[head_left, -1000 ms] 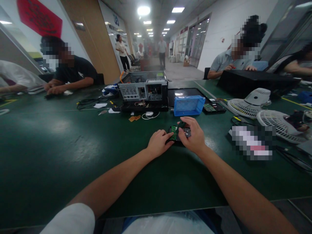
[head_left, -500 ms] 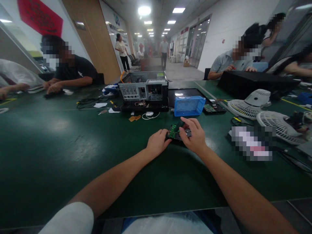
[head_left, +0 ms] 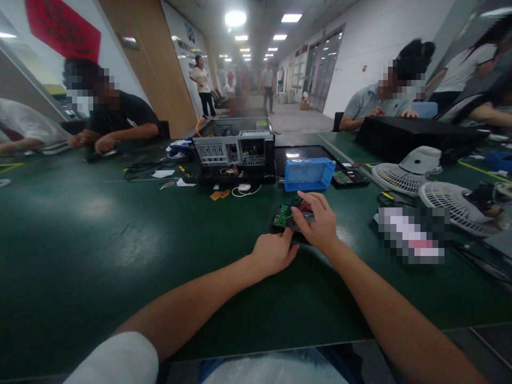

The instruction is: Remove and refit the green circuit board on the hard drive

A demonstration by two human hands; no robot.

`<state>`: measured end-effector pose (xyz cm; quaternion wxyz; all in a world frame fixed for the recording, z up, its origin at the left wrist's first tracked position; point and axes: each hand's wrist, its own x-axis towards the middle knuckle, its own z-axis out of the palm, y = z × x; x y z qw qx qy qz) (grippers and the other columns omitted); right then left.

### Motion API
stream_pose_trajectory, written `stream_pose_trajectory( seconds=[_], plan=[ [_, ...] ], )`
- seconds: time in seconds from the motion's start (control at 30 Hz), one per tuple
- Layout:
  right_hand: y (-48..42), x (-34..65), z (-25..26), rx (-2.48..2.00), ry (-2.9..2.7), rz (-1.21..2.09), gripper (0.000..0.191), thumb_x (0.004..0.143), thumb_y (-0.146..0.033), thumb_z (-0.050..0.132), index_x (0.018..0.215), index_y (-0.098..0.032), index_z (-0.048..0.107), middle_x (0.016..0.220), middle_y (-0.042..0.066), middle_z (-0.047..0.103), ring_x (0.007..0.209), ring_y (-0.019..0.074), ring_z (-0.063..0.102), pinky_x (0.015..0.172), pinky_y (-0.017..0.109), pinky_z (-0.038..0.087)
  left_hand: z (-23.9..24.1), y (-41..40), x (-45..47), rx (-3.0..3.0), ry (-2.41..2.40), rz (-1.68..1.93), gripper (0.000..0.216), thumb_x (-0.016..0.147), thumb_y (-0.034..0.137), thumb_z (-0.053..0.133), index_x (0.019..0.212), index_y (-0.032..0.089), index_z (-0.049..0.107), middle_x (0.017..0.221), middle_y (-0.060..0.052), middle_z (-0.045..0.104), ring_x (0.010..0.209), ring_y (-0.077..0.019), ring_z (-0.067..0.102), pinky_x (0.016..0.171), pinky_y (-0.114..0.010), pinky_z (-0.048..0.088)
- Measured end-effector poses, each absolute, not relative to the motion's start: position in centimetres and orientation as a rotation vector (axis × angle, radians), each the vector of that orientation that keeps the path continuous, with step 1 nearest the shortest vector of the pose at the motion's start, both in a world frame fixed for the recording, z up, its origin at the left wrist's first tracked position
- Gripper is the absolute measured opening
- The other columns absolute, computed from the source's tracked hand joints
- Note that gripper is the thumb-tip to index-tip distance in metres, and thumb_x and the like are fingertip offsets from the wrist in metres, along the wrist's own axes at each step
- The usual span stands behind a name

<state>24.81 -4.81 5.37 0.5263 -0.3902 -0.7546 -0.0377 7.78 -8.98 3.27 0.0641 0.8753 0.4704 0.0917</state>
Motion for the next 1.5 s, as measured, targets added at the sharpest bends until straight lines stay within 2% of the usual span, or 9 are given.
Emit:
stream_pose_trajectory(
  seconds=[0.17,0.3,0.43,0.57,0.73,0.83,1.03,1.3,1.5],
  plan=[
    [-4.6,24.6,4.9,-0.923,-1.792,-0.039,0.044,0.093,-0.03,0.063,0.135,-0.024,0.055,0.13,0.012,0.063,0.101,0.0243,0.07,0.086,0.043,0.062,3.4,-9.0,8.1,2.712,1.337,0.235,0.053,0.099,0.047,0.045,0.145,0.021,0.039,0.104,-0.01,0.072,0.082,-0.0282,0.072,0.067,-0.038,0.055],
    [-4.4,24.5,4.5,-0.943,-1.773,-0.01,0.046,0.093,-0.033,0.064,0.137,-0.025,0.053,0.125,0.01,0.068,0.095,0.0229,0.072,0.085,0.042,0.062,3.5,-8.9,8.1,2.713,1.339,0.176,0.054,0.099,0.05,0.045,0.147,0.025,0.04,0.102,-0.009,0.071,0.084,-0.0289,0.072,0.069,-0.038,0.055],
    [-4.4,24.6,4.6,-0.951,-1.78,-0.099,0.044,0.092,-0.034,0.066,0.135,-0.026,0.057,0.118,0.009,0.07,0.094,0.0232,0.072,0.084,0.042,0.062,3.4,-8.6,8.0,2.699,1.323,0.21,0.054,0.099,0.051,0.046,0.147,0.026,0.041,0.103,-0.01,0.07,0.086,-0.0285,0.071,0.07,-0.038,0.054],
    [-4.6,24.6,5.1,-0.935,-1.802,-0.128,0.044,0.092,-0.032,0.068,0.135,-0.027,0.059,0.116,0.009,0.07,0.093,0.0225,0.071,0.085,0.041,0.062,3.4,-8.3,7.8,2.718,1.271,0.311,0.051,0.098,0.051,0.049,0.142,0.025,0.048,0.109,-0.01,0.068,0.093,-0.0281,0.068,0.077,-0.039,0.054],
    [-4.9,24.5,5.6,-0.933,-1.833,-0.117,0.045,0.093,-0.029,0.065,0.137,-0.029,0.059,0.119,0.008,0.068,0.092,0.0213,0.071,0.088,0.042,0.061,3.1,-8.1,7.4,2.788,1.227,0.449,0.054,0.095,0.057,0.053,0.137,0.024,0.054,0.109,-0.013,0.062,0.105,-0.0321,0.059,0.091,-0.046,0.049],
    [-4.9,24.5,5.6,-0.935,-1.834,-0.123,0.045,0.094,-0.028,0.063,0.138,-0.028,0.058,0.121,0.009,0.067,0.094,0.0217,0.071,0.09,0.043,0.061,2.8,-8.3,7.3,2.761,1.227,0.481,0.059,0.093,0.061,0.056,0.14,0.026,0.052,0.109,-0.013,0.059,0.104,-0.0318,0.056,0.092,-0.047,0.047],
    [-4.5,24.6,5.1,-0.881,-1.815,-0.121,0.044,0.092,-0.026,0.064,0.136,-0.025,0.057,0.132,0.011,0.064,0.113,0.0257,0.068,0.093,0.044,0.061,2.5,-8.4,7.1,2.723,1.185,0.575,0.058,0.093,0.065,0.052,0.133,0.023,0.056,0.109,-0.013,0.058,0.102,-0.0303,0.054,0.092,-0.046,0.047],
    [-4.2,24.9,4.9,-0.929,-1.806,-0.181,0.039,0.093,-0.026,0.065,0.132,-0.023,0.06,0.123,0.011,0.068,0.108,0.0247,0.069,0.095,0.043,0.059,1.7,-7.7,5.9,2.669,1.178,0.611,0.068,0.089,0.073,0.053,0.134,0.022,0.053,0.122,-0.015,0.054,0.113,-0.0322,0.054,0.096,-0.048,0.049],
    [-4.1,25.3,5.2,-0.935,-1.834,-0.182,0.043,0.095,-0.025,0.062,0.138,-0.025,0.058,0.128,0.01,0.067,0.112,0.0249,0.068,0.101,0.044,0.056,1.5,-7.7,6.3,2.593,1.313,0.645,0.079,0.079,0.078,0.062,0.13,0.019,0.05,0.124,-0.016,0.056,0.115,-0.0349,0.056,0.098,-0.05,0.05]
  ],
)
